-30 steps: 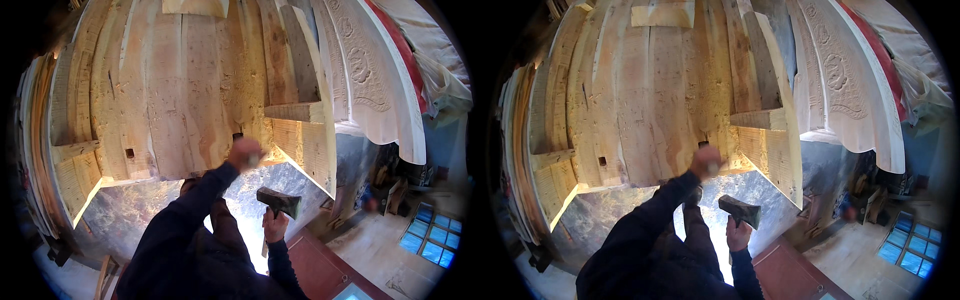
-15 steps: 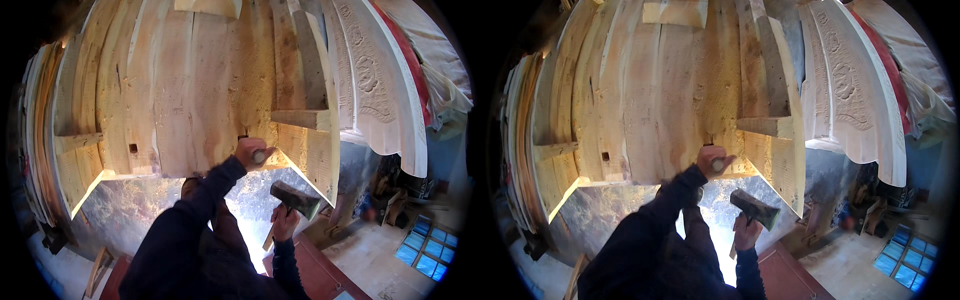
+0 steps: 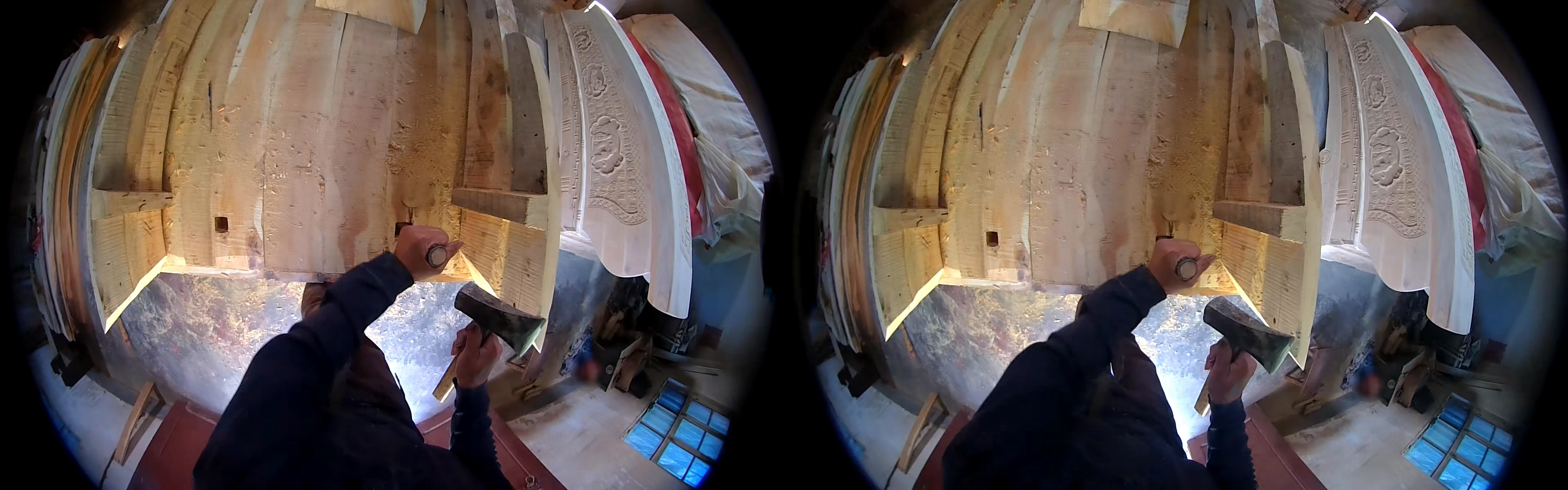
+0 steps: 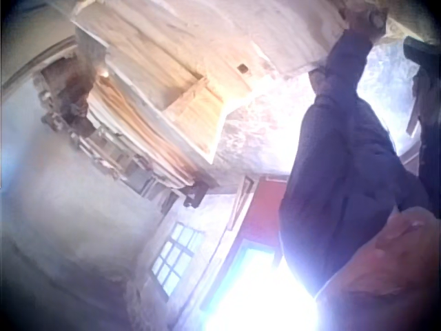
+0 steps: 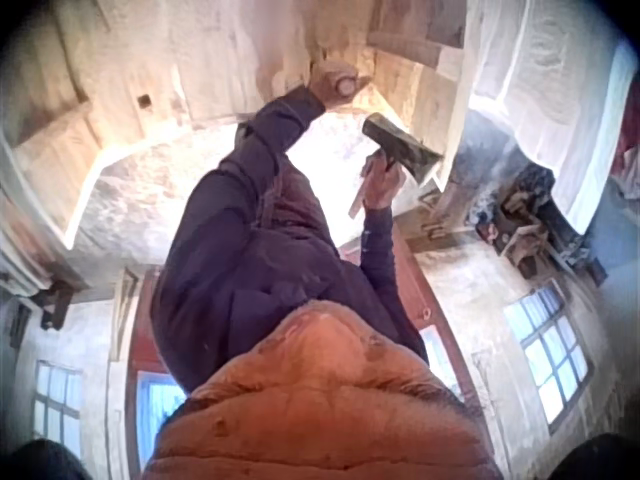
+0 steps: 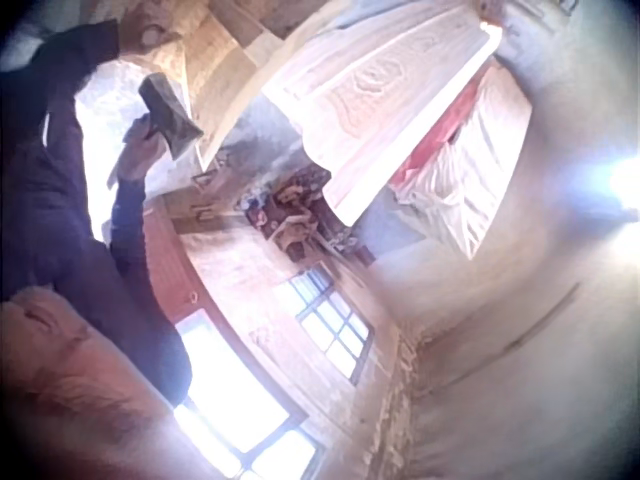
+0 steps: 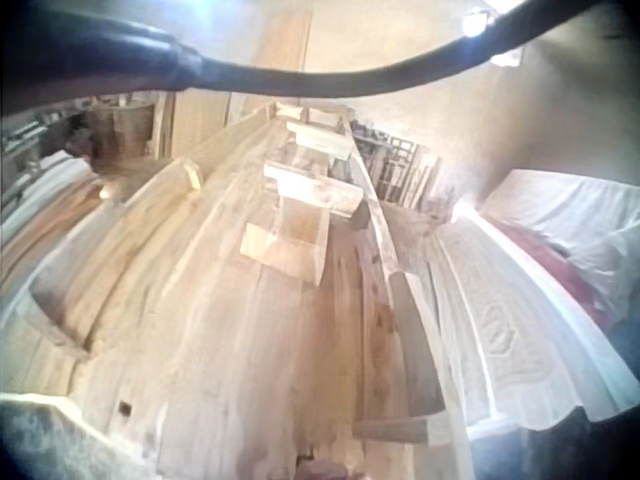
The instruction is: The person carves rectangular holes into a wooden board by placing a metal tool against the wood and striking it with an axe. They repeat this action at several pre-marked locations, clearing wood shavings from the workspace as they progress.
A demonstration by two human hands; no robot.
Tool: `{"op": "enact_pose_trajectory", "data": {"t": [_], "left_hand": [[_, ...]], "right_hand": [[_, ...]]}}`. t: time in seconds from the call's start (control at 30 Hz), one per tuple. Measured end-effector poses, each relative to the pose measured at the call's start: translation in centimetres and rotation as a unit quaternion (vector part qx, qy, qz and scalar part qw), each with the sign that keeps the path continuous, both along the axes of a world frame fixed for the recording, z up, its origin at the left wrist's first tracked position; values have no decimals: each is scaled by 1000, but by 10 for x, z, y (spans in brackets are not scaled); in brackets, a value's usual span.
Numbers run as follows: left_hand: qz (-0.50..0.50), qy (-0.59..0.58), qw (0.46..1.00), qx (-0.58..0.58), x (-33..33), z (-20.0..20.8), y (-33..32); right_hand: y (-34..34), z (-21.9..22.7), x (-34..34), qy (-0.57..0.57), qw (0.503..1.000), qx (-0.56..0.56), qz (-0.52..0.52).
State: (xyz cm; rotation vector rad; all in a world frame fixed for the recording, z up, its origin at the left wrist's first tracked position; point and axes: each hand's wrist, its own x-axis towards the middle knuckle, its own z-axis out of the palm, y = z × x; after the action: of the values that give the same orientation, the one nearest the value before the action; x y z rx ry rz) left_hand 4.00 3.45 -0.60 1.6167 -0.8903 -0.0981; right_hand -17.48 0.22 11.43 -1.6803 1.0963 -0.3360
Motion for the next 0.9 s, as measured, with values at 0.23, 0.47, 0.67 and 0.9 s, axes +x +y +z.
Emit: {"op": "enact_pose_trajectory", "data": {"t": [0.23, 0.47, 0.67, 0.9], "left_hand": [[-28, -80, 994, -67, -53, -21, 26], [39, -7, 999, -32, -10, 7, -14], [33, -124, 992, -16, -50, -35, 13], [181, 249, 948, -80, 47, -18, -12]], "right_hand": [[5, 35, -21, 36, 999, 22, -27], [1, 44, -18, 8, 997, 49, -62], [-17, 15, -10, 13, 997, 72, 30], [-35, 22, -23, 46, 994, 19, 98]]}}
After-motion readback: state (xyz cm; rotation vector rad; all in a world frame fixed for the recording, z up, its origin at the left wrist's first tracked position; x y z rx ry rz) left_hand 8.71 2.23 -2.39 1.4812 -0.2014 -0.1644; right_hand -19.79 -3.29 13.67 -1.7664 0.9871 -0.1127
